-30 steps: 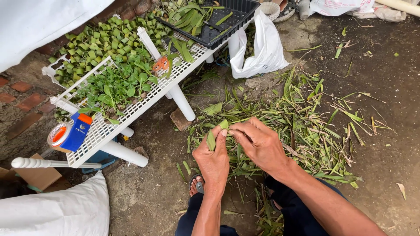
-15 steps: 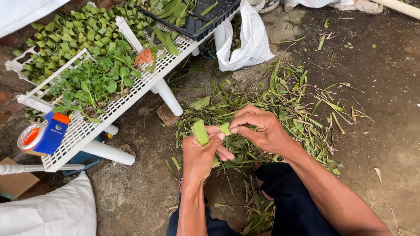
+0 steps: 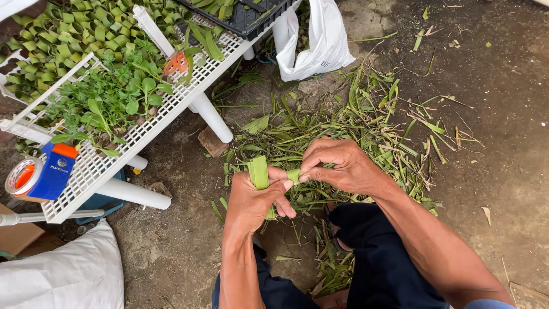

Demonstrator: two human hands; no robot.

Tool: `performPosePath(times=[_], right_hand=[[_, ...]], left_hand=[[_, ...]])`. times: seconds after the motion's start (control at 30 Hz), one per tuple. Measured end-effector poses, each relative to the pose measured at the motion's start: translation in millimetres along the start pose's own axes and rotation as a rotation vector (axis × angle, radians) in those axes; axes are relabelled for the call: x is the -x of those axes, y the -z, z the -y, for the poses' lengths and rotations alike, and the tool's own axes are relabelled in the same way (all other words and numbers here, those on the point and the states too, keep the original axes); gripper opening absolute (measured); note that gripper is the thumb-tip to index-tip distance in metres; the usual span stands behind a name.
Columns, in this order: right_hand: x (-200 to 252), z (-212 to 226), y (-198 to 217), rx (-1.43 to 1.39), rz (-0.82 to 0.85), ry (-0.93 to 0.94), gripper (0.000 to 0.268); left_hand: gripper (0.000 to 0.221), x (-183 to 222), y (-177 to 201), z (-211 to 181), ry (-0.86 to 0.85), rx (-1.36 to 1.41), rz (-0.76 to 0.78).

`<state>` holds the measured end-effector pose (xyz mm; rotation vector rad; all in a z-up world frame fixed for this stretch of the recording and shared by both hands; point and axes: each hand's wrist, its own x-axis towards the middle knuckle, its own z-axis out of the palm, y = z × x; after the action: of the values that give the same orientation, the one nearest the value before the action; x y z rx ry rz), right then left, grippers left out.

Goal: The person is stripping leaves from stems and then using a small knife to remove the central midrib from each leaf.

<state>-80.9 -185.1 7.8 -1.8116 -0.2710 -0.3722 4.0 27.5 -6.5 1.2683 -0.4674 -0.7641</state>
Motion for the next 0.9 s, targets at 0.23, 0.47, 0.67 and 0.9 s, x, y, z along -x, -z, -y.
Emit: performPosePath(times=[0.23,0.47,0.67,0.9], right_hand=[[3.2,0.4,-6.3,-0.025,-0.004,-0.041,0.012],[-0.4,1.0,-11.0,-0.060,-0.048,-0.100,0.013],[-6.7,9.1,-15.4,-0.006,-0.078,-0.126,0.018],[-4.7,-14.0,-36.1,0.198,-0.183,-0.262,0.019]], left_hand=[[0.015,0.9,1.5,4.6,0.004,-0.058,-0.019],[0.018,-3.1,-1.5,10.0,-0.031,-0.081,-0.057],[0.021,-4.4,-10.1,3.3,-0.110,-0.141,-0.103],[0.023,-9.1,-36.6,24.4,-0.451,-1.257,-0.459]])
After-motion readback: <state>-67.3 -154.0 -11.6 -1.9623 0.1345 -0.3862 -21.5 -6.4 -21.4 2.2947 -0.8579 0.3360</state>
